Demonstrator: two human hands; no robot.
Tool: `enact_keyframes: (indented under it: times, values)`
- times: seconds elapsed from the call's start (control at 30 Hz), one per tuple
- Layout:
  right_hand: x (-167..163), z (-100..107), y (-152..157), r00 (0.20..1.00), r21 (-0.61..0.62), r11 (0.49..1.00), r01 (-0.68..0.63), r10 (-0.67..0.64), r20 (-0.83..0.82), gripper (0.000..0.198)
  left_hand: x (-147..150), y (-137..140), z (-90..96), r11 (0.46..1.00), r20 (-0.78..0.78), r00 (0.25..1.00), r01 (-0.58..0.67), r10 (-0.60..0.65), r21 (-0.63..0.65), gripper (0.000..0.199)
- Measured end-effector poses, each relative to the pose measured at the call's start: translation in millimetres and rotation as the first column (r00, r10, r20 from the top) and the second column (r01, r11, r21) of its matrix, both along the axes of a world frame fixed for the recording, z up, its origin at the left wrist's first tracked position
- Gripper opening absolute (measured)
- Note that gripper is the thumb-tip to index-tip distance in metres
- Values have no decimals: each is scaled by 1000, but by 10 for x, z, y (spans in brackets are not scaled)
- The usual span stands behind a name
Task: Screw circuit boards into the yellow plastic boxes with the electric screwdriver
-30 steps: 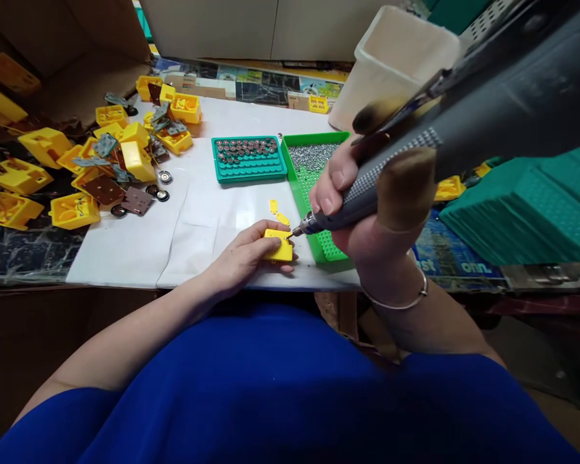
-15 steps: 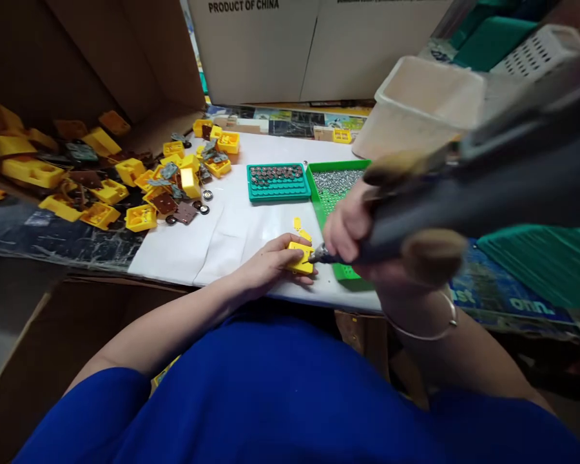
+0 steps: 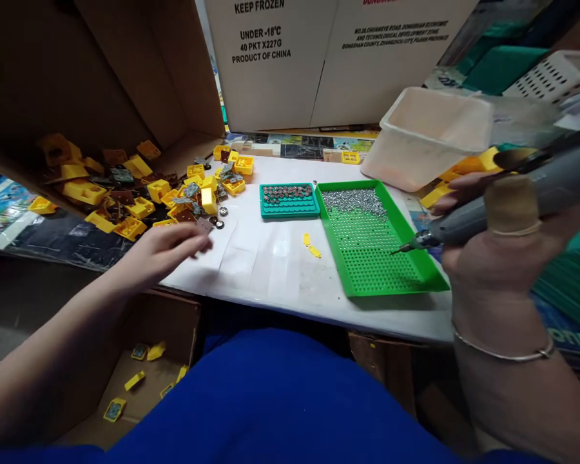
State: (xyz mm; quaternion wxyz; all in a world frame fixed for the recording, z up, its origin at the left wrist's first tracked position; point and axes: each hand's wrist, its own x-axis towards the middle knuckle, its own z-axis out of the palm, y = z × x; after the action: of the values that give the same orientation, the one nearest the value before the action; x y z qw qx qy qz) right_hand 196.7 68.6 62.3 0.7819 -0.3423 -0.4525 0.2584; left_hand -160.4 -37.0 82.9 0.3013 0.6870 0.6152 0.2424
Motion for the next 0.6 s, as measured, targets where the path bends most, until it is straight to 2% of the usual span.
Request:
enact_keyframes:
  times: [0.03,0.1,0.17,0.23,0.3,0.37,0.47,0.53,0.6]
  values:
    - [-9,-6,10,1000,-4,1000,1,-1,5,37,83,252,-33,995,-45,999,-22,27,100,29]
    - [-16,-8,14,1000,-22,1000,6,-5,15,35,264,808,-144,950,-173,981,-34,91,309,23]
    - [-10,-7,0,1000,-39,999,0,0,8,34,415,1333,-281,908,-374,905,-29,201,418,27]
    - [5,-14,-24,1000,-62,998,5,-4,10,34,500,1741,-402,927,-536,806,-39,250,374,35]
    - [29,-37,-45,999,-78,997,7,-4,38,34,508,2003,-471,951,-629,740,-46,239,306,39]
    - [65,-79,-44,996,-70,997,15,-8,93,31,451,2137,-469,959,-643,728,-71,238,274,40]
    - [135,-163,20,995,-36,999,24,-21,102,33,293,2133,-341,927,-483,807,-204,341,314,37]
    - [188,-212,79,996,31,999,43,-45,81,39,185,1965,-219,881,-258,886,-268,384,391,31]
    - [241,-238,110,986,95,994,62,-76,151,47,104,1633,-133,861,-66,955,-229,289,454,26]
